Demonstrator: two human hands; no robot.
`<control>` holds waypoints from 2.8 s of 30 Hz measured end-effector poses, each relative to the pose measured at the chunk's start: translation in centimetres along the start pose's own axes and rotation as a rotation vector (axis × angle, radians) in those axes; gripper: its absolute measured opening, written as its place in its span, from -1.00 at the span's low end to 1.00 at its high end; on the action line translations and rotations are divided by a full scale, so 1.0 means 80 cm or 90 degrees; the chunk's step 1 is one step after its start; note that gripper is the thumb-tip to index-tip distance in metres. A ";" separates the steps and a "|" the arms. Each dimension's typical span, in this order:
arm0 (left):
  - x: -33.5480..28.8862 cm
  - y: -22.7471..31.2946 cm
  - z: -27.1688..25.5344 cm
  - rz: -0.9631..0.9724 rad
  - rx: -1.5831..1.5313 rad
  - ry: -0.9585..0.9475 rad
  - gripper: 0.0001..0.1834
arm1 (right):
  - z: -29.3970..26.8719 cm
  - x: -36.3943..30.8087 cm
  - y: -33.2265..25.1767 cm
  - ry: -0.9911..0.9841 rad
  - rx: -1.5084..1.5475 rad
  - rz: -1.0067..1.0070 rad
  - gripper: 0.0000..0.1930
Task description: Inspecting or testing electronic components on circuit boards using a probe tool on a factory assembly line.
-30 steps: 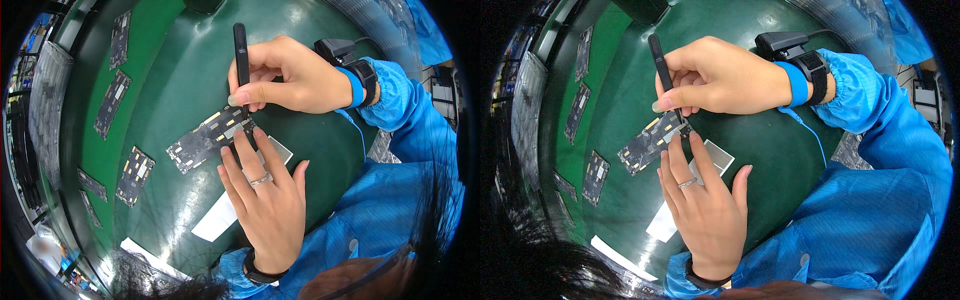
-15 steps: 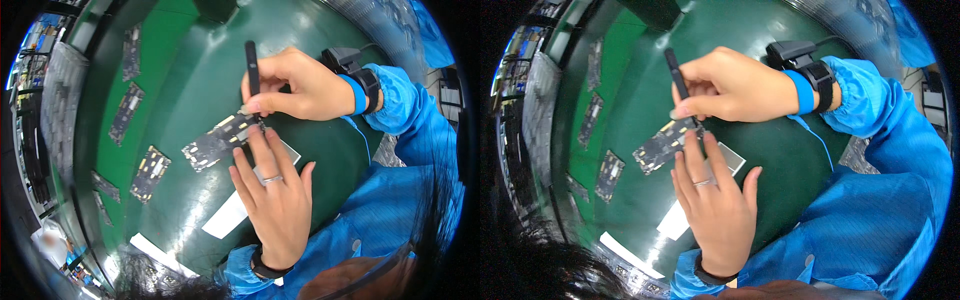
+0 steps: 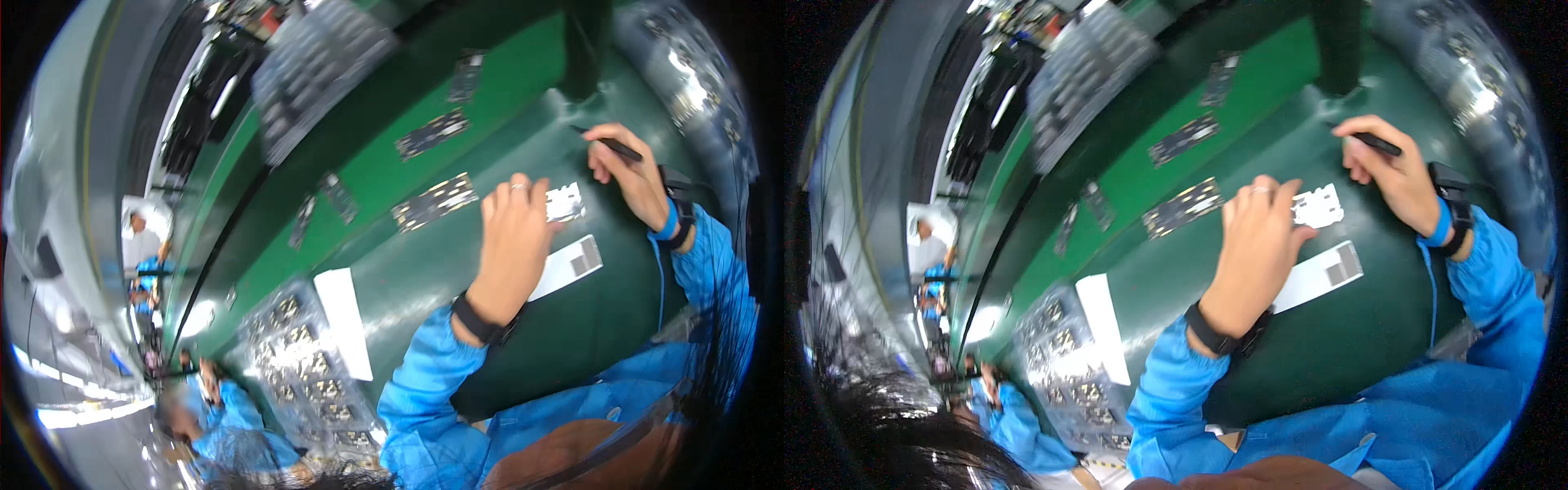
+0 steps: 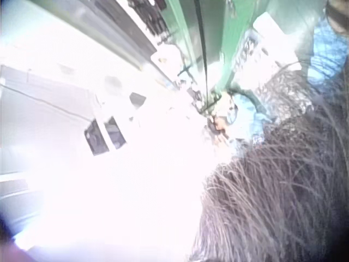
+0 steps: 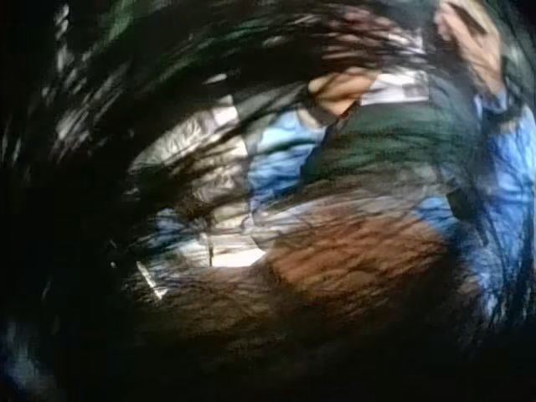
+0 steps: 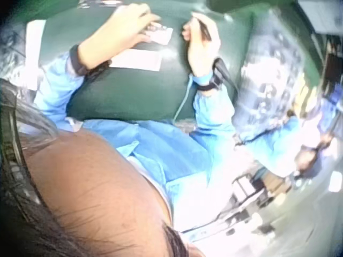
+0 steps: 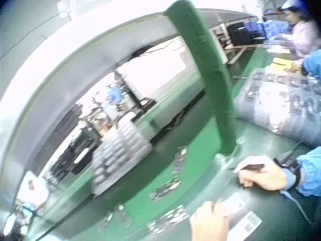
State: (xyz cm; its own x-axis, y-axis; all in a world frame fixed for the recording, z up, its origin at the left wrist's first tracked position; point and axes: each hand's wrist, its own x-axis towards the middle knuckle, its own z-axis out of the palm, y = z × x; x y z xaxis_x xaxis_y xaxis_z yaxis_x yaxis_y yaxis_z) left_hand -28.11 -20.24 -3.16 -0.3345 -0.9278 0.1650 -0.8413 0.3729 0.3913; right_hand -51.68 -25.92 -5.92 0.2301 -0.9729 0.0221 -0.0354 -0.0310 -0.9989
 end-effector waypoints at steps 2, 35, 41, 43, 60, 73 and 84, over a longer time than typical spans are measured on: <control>0.004 -0.007 -0.008 0.012 -0.116 0.003 -0.63 | -0.001 0.001 0.001 0.006 -0.044 -0.035 -0.76; -0.038 -0.273 -0.145 -0.471 -0.098 0.286 -0.79 | 0.112 0.306 -0.006 -0.267 -0.590 -0.156 -0.45; -0.130 -0.247 -0.180 -0.420 -0.216 0.007 -0.74 | 0.155 0.283 -0.033 -0.249 -0.587 -0.239 -0.63; -0.141 -0.237 -0.178 -0.449 -0.229 0.040 -0.75 | 0.177 0.266 -0.049 -0.194 -0.494 -0.326 -0.69; -0.217 -0.192 -0.166 -0.511 -0.188 -0.115 -0.81 | 0.413 0.093 -0.069 -0.500 -0.306 -0.375 -0.62; -0.278 -0.131 -0.202 -0.345 -0.435 0.647 -0.55 | 0.195 0.122 -0.021 -0.323 -0.492 -0.374 -0.57; -0.770 -0.277 -0.245 -0.937 0.216 0.630 -0.51 | 0.218 0.092 -0.037 -0.328 -0.405 -0.418 -0.58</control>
State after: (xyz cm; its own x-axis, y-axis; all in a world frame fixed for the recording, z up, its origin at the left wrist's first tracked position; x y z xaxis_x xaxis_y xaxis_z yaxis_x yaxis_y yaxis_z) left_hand 19.47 28.82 -4.27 0.9298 -0.0674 0.3617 -0.2673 -0.7994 0.5381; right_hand -32.92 -28.99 -3.56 0.7700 -0.5107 0.3824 -0.2242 -0.7777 -0.5873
